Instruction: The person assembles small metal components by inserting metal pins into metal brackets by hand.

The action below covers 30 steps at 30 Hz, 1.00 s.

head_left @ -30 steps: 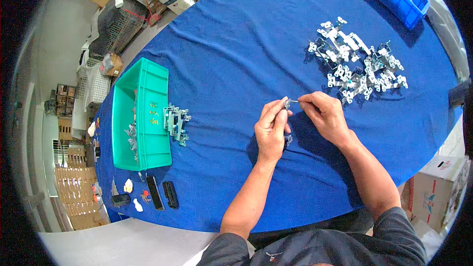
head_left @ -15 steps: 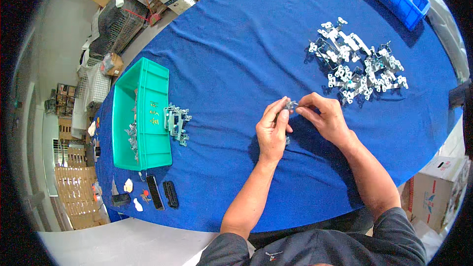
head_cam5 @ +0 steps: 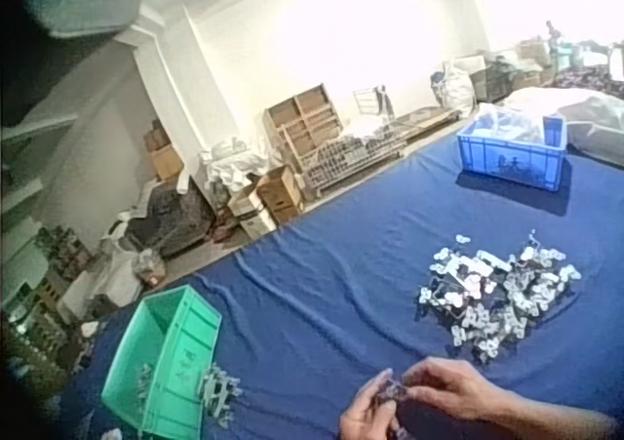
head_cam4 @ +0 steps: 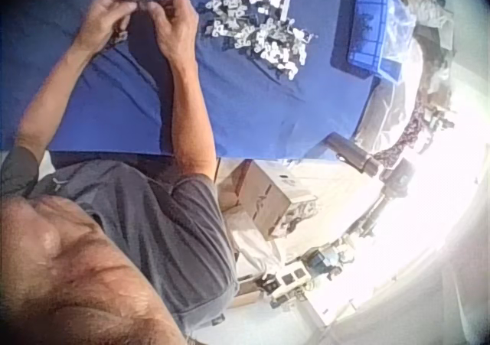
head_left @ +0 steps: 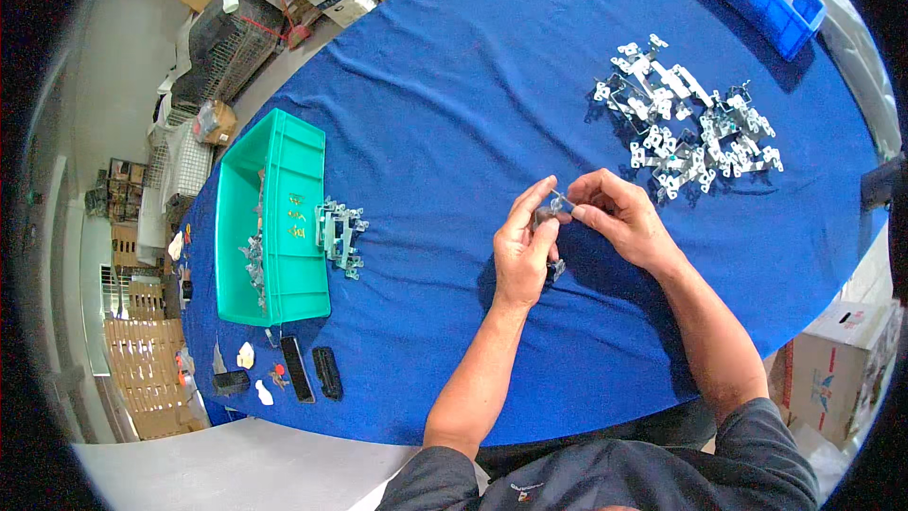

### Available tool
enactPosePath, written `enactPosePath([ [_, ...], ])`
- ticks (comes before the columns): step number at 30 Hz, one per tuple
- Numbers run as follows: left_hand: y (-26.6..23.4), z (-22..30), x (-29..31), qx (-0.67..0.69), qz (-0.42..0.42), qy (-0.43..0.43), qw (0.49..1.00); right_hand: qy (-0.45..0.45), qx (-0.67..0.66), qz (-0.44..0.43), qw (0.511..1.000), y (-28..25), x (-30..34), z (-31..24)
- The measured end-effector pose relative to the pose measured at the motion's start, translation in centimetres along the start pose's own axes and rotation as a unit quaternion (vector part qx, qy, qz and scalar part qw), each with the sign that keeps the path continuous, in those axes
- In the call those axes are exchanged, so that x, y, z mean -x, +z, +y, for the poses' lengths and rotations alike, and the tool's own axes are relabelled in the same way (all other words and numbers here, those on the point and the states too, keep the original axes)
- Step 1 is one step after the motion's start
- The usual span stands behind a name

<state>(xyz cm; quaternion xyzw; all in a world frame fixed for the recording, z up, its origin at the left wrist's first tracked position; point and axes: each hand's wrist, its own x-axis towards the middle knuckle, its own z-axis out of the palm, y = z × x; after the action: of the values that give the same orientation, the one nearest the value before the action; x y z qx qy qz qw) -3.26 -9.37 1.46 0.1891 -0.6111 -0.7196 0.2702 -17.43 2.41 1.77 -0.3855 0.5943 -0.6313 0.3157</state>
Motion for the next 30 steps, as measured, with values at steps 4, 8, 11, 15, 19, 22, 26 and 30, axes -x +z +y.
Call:
enactPosePath([
  [4, 0.3, 0.1, 0.0, -0.077, -0.002, 0.016, 0.997, -0.006, 0.002, -0.037, 0.999, -0.2, -0.1, -0.1],
  [8, 0.3, 0.0, 0.1, -0.073, -0.019, -0.014, 0.997, 0.021, -0.074, -0.078, 0.994, -0.5, -0.1, -0.1],
  [11, 0.4, -0.3, 0.3, -0.007, -0.017, 0.015, 1.0, 0.06, -0.124, -0.091, 0.986, -0.6, -0.1, -0.2],
  [15, 0.3, -0.8, 0.2, 0.029, -0.026, 0.02, 0.999, 0.077, -0.191, -0.082, 0.975, -0.6, -0.1, -0.4],
  [19, 0.1, -1.1, 0.2, -0.022, -0.051, 0.052, 0.997, 0.094, -0.192, -0.077, 0.974, -0.6, 0.0, -0.6],
  [22, 0.2, -1.2, 0.2, -0.013, -0.05, 0.054, 0.997, 0.083, -0.187, -0.029, 0.978, -0.6, 0.1, -0.4],
  [26, 0.4, -1.3, 0.1, 0.019, 0.006, 0.057, 0.998, 0.01, -0.094, 0.084, 0.992, -0.5, -0.3, 0.3],
  [30, 0.0, -1.4, -0.2, 0.045, 0.079, 0.013, 0.996, 0.039, -0.044, 0.066, 0.996, -0.2, -0.2, 0.6],
])
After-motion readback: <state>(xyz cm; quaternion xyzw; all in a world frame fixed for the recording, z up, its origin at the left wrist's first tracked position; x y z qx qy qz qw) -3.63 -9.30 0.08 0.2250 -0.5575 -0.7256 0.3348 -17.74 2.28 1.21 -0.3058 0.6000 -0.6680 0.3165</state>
